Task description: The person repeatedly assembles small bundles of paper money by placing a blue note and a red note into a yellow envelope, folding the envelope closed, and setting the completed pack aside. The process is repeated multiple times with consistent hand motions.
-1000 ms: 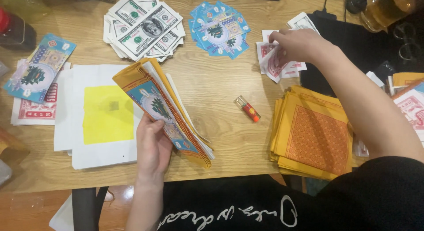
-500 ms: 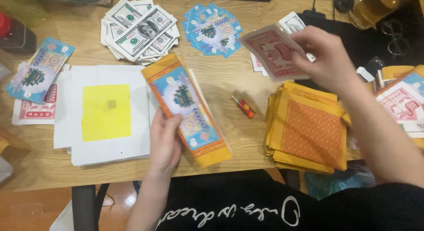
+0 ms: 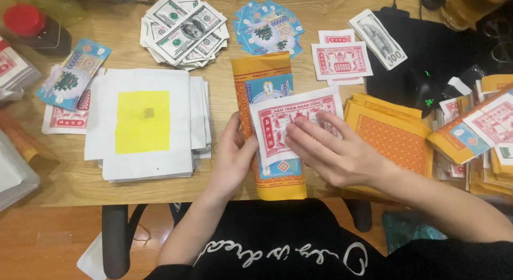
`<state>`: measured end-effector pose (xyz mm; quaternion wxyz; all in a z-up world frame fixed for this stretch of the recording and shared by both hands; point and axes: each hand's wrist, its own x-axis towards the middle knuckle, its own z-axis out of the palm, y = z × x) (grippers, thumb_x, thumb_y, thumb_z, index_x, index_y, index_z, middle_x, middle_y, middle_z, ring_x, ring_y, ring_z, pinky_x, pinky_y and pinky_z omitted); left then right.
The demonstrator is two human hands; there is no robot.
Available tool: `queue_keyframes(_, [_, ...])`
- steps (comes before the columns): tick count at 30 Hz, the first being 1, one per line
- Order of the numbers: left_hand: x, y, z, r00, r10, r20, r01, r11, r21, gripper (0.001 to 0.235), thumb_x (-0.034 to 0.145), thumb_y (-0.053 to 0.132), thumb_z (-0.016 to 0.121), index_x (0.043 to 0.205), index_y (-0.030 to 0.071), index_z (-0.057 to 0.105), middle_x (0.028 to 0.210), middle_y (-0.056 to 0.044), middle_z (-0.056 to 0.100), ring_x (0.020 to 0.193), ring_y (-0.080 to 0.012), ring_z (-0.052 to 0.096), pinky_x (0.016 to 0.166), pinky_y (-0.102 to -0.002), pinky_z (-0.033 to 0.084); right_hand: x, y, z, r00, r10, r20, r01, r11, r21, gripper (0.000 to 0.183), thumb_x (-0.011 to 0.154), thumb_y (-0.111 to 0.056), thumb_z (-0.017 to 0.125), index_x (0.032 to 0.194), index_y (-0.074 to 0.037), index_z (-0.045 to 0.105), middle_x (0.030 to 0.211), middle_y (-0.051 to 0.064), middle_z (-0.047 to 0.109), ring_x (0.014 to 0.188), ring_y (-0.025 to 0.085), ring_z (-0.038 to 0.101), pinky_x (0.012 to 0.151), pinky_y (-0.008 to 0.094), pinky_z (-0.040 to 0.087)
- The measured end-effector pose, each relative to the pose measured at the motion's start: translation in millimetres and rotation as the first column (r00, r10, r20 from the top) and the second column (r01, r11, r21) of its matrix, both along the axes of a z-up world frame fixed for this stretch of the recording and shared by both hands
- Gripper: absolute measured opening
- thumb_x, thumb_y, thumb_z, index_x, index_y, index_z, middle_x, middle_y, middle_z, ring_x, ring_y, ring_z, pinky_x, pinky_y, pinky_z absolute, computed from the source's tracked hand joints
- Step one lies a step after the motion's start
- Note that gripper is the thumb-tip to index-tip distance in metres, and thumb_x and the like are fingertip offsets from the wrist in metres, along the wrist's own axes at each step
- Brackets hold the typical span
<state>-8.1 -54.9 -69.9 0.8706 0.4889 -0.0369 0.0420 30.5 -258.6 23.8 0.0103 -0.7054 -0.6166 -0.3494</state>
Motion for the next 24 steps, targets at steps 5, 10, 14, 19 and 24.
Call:
queue_keyframes(5, [-2, 0, 14, 1.000, 0.007, 0.015, -0.008, 0.999, 0.049, 0.048, 0.092, 0.006, 0.056, 0.137, -0.003, 0.041, 0.115, -0.023, 0.065, 0.104, -0.0227, 0.061, 0.085, -0.041, 0.056, -5, -3, 5, 0.997, -0.016, -0.074, 0.008, 0.994, -0.105, 0.030, 0.094, -0.013, 0.054, 0.121, -0.002, 0.064, 0.132, 0.021, 0.060, 0.122, 0.032, 0.059, 0.099, 0.058, 0.047])
queue_keyframes(10, [-9, -7, 82, 0.982, 0.063, -0.178, -0.028, 0.981, 0.190, 0.090, 0.096, 0.048, 0.049, 0.143, -0.020, 0.013, 0.144, -0.046, 0.022, 0.137, -0.0534, 0.027, 0.110, -0.059, 0.030, -4, -1, 5, 0.993, -0.084, -0.086, 0.071, 0.986, -0.148, 0.033, 0.094, -0.013, 0.054, 0.123, -0.001, 0.062, 0.134, 0.022, 0.059, 0.126, 0.034, 0.055, 0.102, 0.058, 0.045])
queue_keyframes(14, [-2, -11, 5, 0.995, 0.098, -0.029, -0.097, 0.995, 0.039, 0.043, 0.098, 0.014, 0.054, 0.136, -0.004, 0.045, 0.117, -0.019, 0.065, 0.106, -0.0212, 0.062, 0.089, -0.041, 0.056, -6, -6, -3, 0.993, -0.108, -0.046, 0.098, 0.977, -0.191, 0.039, 0.093, -0.016, 0.054, 0.130, -0.005, 0.059, 0.143, 0.020, 0.052, 0.133, 0.030, 0.048, 0.107, 0.057, 0.040])
queue_keyframes(19, [-9, 1, -3, 0.990, -0.025, 0.142, 0.012, 0.996, 0.092, 0.039, 0.096, 0.013, 0.053, 0.132, 0.002, 0.046, 0.112, -0.016, 0.067, 0.102, -0.0173, 0.062, 0.088, -0.039, 0.055, -12, -29, -61, 0.566, 0.048, -0.823, 0.285, 0.925, 0.250, 0.042, 0.084, -0.014, 0.061, 0.124, 0.000, 0.058, 0.118, 0.015, 0.060, 0.114, 0.036, 0.058, 0.094, 0.051, 0.051])
queue_keyframes(24, [-21, -10, -1, 0.960, -0.230, 0.160, 0.205, 0.965, 0.161, 0.046, 0.092, 0.005, 0.059, 0.136, 0.003, 0.045, 0.120, -0.011, 0.064, 0.110, -0.0117, 0.052, 0.096, -0.039, 0.049, -28, -18, -76, 0.185, 0.213, -0.959, 0.489, 0.827, 0.278, 0.045, 0.091, -0.025, 0.054, 0.125, 0.002, 0.042, 0.108, 0.020, 0.060, 0.103, 0.036, 0.063, 0.082, 0.053, 0.054])
